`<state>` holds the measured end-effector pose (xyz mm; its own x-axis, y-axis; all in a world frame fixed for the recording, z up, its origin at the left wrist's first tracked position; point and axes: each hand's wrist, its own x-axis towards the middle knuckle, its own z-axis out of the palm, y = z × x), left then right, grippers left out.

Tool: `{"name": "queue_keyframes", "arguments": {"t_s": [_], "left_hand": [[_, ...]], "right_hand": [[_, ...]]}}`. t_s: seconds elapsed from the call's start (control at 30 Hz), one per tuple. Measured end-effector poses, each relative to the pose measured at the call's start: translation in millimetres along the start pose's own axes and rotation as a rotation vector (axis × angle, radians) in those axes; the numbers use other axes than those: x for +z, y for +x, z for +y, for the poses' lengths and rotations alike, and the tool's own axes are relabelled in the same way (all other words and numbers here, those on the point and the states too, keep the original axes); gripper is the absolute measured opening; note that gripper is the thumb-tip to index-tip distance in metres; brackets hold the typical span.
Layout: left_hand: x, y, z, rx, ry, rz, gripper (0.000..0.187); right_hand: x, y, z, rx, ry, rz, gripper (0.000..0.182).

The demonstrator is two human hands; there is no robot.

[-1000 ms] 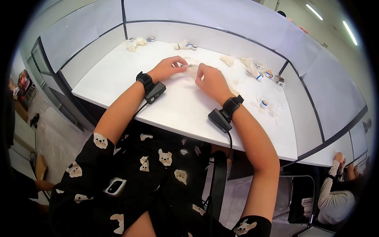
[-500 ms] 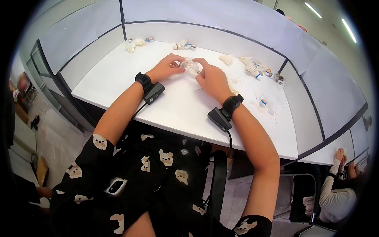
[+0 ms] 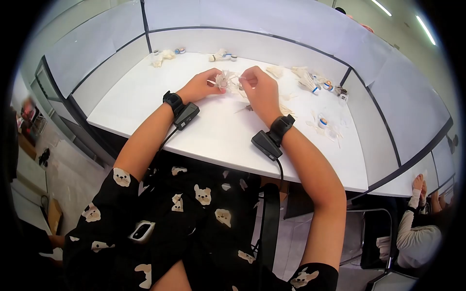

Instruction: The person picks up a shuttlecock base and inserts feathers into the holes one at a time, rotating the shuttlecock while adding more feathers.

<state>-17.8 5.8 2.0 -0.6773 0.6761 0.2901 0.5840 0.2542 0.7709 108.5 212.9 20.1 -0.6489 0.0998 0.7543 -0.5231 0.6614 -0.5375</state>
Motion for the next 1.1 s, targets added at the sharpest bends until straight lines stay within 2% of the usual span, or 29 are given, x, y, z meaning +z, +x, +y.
{"name": "queue_keyframes", "arguments": {"t_s": [0.23, 0.83, 1.1], "left_hand": [[2, 0, 0, -0.035, -0.016, -0.002, 0.057], [2, -1, 3, 0.032, 0.025, -0.009, 0.052], [1, -1, 1, 0.070, 0.006, -0.057, 0.051]], "right_hand": [[-1, -1, 3, -0.005, -0.019, -0.028, 0.012], [2, -2, 6, -0.049, -0.010, -0.067, 0.010], [4, -3, 14, 0.002, -0.042, -0.165, 0.008]]}}
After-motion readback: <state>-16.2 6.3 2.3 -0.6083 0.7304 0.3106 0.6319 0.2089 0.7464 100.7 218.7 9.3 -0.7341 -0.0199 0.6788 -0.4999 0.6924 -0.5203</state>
